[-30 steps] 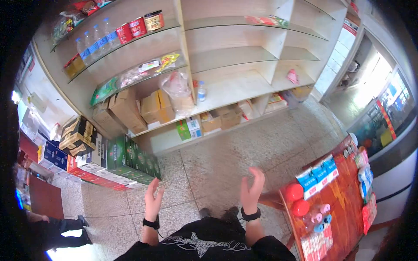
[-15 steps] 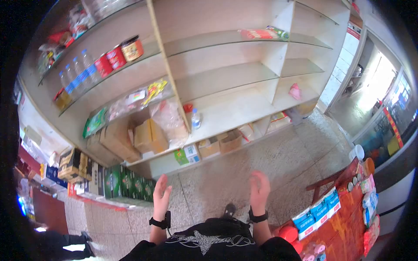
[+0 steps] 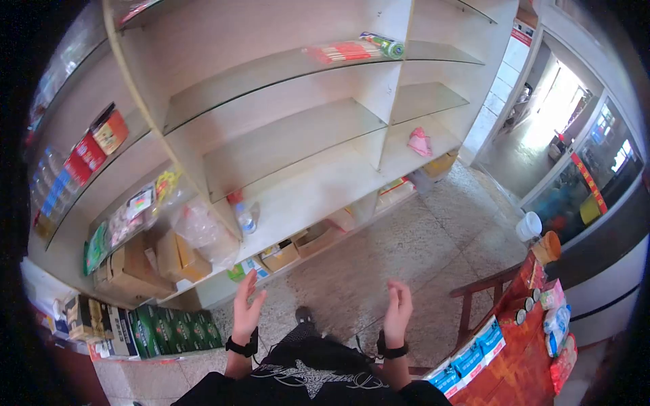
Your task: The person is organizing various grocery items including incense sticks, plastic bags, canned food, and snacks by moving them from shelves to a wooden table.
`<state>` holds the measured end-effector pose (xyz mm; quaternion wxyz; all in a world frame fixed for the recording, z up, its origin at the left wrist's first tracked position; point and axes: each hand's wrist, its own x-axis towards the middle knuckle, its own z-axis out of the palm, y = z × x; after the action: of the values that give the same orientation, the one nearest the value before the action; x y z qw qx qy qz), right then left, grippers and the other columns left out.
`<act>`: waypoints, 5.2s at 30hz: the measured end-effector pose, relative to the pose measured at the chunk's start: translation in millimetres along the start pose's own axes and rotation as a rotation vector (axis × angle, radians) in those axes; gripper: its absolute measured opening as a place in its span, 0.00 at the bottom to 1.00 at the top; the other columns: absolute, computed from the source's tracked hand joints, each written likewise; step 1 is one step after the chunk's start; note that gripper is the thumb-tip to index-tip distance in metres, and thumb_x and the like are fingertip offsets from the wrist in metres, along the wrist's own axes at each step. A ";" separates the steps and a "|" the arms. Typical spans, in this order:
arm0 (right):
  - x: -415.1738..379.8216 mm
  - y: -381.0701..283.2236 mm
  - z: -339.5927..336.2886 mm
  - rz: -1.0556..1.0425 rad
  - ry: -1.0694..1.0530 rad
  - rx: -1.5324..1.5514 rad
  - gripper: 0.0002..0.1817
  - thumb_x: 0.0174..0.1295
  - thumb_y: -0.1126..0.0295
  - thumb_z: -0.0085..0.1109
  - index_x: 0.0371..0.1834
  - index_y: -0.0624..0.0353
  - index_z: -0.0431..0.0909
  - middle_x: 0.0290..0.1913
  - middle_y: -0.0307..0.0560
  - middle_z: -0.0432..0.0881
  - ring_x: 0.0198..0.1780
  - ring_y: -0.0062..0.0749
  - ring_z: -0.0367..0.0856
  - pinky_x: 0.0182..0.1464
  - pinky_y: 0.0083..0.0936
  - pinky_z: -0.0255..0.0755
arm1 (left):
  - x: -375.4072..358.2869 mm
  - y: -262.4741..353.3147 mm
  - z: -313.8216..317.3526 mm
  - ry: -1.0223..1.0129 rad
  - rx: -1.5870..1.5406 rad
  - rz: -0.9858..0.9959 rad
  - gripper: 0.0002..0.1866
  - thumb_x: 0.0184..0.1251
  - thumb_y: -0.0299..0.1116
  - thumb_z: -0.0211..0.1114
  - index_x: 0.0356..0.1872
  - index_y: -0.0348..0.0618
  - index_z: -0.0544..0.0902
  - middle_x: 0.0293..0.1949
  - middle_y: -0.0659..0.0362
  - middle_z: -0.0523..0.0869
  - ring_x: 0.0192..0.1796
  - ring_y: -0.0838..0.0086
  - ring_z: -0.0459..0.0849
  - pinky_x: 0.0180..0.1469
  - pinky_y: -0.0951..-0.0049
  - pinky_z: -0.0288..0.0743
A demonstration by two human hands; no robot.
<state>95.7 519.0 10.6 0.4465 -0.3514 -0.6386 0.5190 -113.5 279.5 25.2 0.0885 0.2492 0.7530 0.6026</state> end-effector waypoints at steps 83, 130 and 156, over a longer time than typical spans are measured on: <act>403.8 -55.1 163.6 -0.059 -0.073 0.515 0.30 0.58 0.81 0.52 0.66 0.66 0.58 0.61 0.47 0.67 0.64 0.31 0.63 0.66 0.28 0.55 | 406.8 123.9 156.4 -0.034 0.010 0.328 0.25 0.49 0.18 0.66 0.53 0.37 0.76 0.49 0.50 0.78 0.44 0.66 0.78 0.47 0.71 0.72; -399.8 -179.8 105.9 0.012 1.710 0.022 0.33 0.56 0.78 0.52 0.68 0.68 0.57 0.62 0.49 0.70 0.62 0.31 0.67 0.65 0.27 0.56 | -101.5 130.1 77.4 -2.047 -0.396 0.344 0.25 0.59 0.18 0.60 0.60 0.33 0.71 0.51 0.58 0.76 0.51 0.76 0.76 0.50 0.79 0.73; -485.0 -188.5 -117.5 -0.057 1.898 -0.061 0.30 0.57 0.80 0.53 0.66 0.67 0.61 0.62 0.47 0.68 0.61 0.31 0.67 0.63 0.27 0.59 | -357.7 193.7 238.6 -2.254 -0.524 0.333 0.26 0.60 0.17 0.60 0.61 0.33 0.70 0.50 0.59 0.75 0.50 0.79 0.77 0.49 0.80 0.73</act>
<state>380.2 77.2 102.3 0.7823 -0.6221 -0.0308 -0.0111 349.7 342.1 88.2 0.6751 0.7126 0.0589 0.1816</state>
